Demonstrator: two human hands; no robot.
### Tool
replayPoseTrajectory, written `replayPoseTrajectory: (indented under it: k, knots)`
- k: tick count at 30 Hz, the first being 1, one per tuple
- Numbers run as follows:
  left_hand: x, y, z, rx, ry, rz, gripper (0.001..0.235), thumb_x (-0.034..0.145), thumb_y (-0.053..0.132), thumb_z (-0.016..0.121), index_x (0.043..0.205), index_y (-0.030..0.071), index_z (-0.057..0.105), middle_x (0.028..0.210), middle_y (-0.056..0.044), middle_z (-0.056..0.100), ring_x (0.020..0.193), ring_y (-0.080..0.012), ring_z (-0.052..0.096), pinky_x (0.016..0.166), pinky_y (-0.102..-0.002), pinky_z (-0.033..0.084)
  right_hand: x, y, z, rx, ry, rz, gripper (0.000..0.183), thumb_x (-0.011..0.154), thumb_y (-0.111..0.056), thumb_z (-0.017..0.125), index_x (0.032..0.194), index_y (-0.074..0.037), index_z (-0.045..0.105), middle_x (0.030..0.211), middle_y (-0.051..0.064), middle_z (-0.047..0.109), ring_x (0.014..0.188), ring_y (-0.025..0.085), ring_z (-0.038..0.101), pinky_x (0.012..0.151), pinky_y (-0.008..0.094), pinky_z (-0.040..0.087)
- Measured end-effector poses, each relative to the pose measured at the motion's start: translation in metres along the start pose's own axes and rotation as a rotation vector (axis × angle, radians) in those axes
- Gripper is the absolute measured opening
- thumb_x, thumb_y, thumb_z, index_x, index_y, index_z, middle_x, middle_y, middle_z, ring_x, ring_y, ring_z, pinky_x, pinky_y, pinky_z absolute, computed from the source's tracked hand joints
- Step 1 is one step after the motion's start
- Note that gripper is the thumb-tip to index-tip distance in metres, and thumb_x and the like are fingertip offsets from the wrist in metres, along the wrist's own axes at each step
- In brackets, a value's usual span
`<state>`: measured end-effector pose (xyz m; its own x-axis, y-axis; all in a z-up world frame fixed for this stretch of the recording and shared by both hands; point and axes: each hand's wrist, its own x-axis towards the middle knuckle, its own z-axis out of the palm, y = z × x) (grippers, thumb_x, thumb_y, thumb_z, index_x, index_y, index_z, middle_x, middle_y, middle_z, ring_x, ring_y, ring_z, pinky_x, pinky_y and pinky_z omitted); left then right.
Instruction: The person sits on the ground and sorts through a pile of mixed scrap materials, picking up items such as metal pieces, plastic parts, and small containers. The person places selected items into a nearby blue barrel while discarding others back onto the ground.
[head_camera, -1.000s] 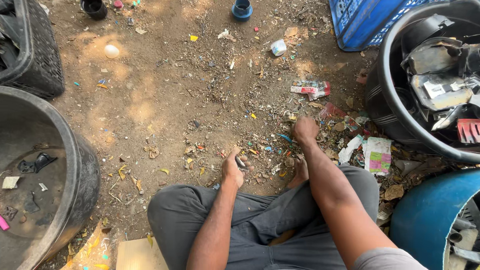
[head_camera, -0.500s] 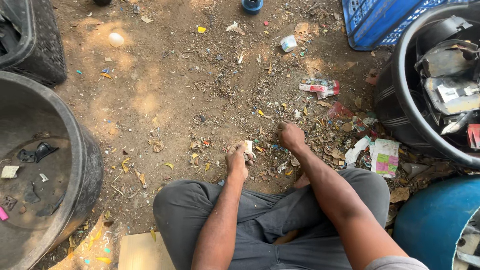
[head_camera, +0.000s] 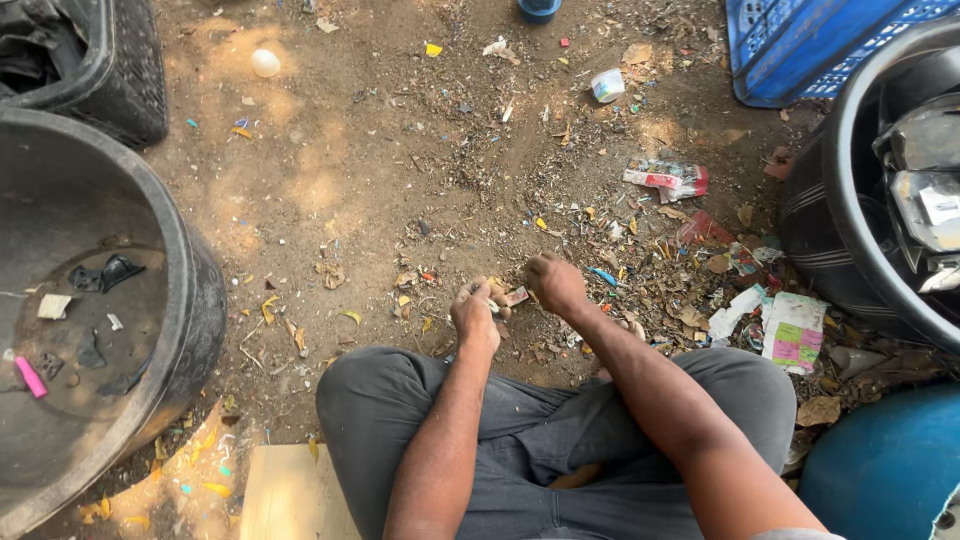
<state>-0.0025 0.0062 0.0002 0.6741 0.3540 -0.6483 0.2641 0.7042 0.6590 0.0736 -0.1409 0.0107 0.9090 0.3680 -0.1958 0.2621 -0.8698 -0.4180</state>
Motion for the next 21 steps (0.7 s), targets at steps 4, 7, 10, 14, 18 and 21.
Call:
replayPoseTrajectory:
  k: [4,7,10,14,18,21]
  knots:
    - [-0.008,0.016,0.006,-0.08,0.048,-0.085,0.031,0.103,0.03,0.052,0.112,0.004,0.065,0.084,-0.012,0.07,0.064,-0.0192,0.068,0.047,-0.033,0.055,0.001,0.002,-0.003,0.398,-0.028,-0.034,0.023,0.099,-0.025,0.064,0.11,-0.009,0.075,0.114,0.014,0.075,0.089,0.023,0.074,0.08,0.037,0.063]
    - [-0.012,0.018,0.006,-0.216,-0.025,-0.184,0.03,0.102,0.034,0.051,0.107,0.008,0.064,0.08,-0.014,0.07,0.063,-0.0233,0.067,0.048,-0.037,0.054,-0.007,0.005,-0.001,0.397,0.041,-0.082,0.028,0.095,-0.026,0.068,0.115,-0.008,0.074,0.12,0.015,0.072,0.094,0.026,0.074,0.082,0.04,0.062]
    - [-0.008,0.024,0.0,-0.305,-0.09,-0.165,0.026,0.101,0.031,0.058,0.099,0.006,0.062,0.072,-0.011,0.063,0.058,-0.0242,0.06,0.046,-0.037,0.049,-0.013,0.02,-0.004,0.24,0.179,-0.003,0.027,0.094,-0.026,0.069,0.113,-0.008,0.077,0.116,0.014,0.075,0.097,0.031,0.073,0.086,0.043,0.059]
    - [-0.02,0.111,-0.037,-0.481,-0.089,-0.058,0.017,0.099,0.022,0.061,0.087,0.011,0.057,0.067,-0.005,0.058,0.056,-0.0176,0.054,0.048,-0.031,0.042,-0.012,0.047,0.0,0.191,0.09,0.131,0.031,0.091,-0.03,0.072,0.116,-0.012,0.076,0.114,0.016,0.075,0.099,0.033,0.073,0.091,0.043,0.057]
    - [-0.068,0.293,-0.107,-0.591,-0.051,0.469,0.015,0.099,0.027,0.058,0.095,0.013,0.062,0.08,-0.004,0.064,0.066,-0.0162,0.06,0.06,-0.033,0.053,0.001,0.047,0.01,0.141,0.069,0.085,0.029,0.095,-0.029,0.069,0.117,-0.011,0.076,0.118,0.014,0.075,0.097,0.03,0.074,0.091,0.043,0.058]
    - [-0.099,0.367,-0.143,-0.925,-0.04,0.738,0.054,0.097,0.054,0.052,0.108,0.001,0.05,0.1,-0.022,0.062,0.091,-0.0357,0.069,0.088,-0.053,0.062,-0.002,0.028,0.008,0.092,-0.004,0.081,0.032,0.099,-0.032,0.066,0.124,-0.013,0.073,0.119,0.015,0.073,0.096,0.029,0.074,0.09,0.045,0.06]
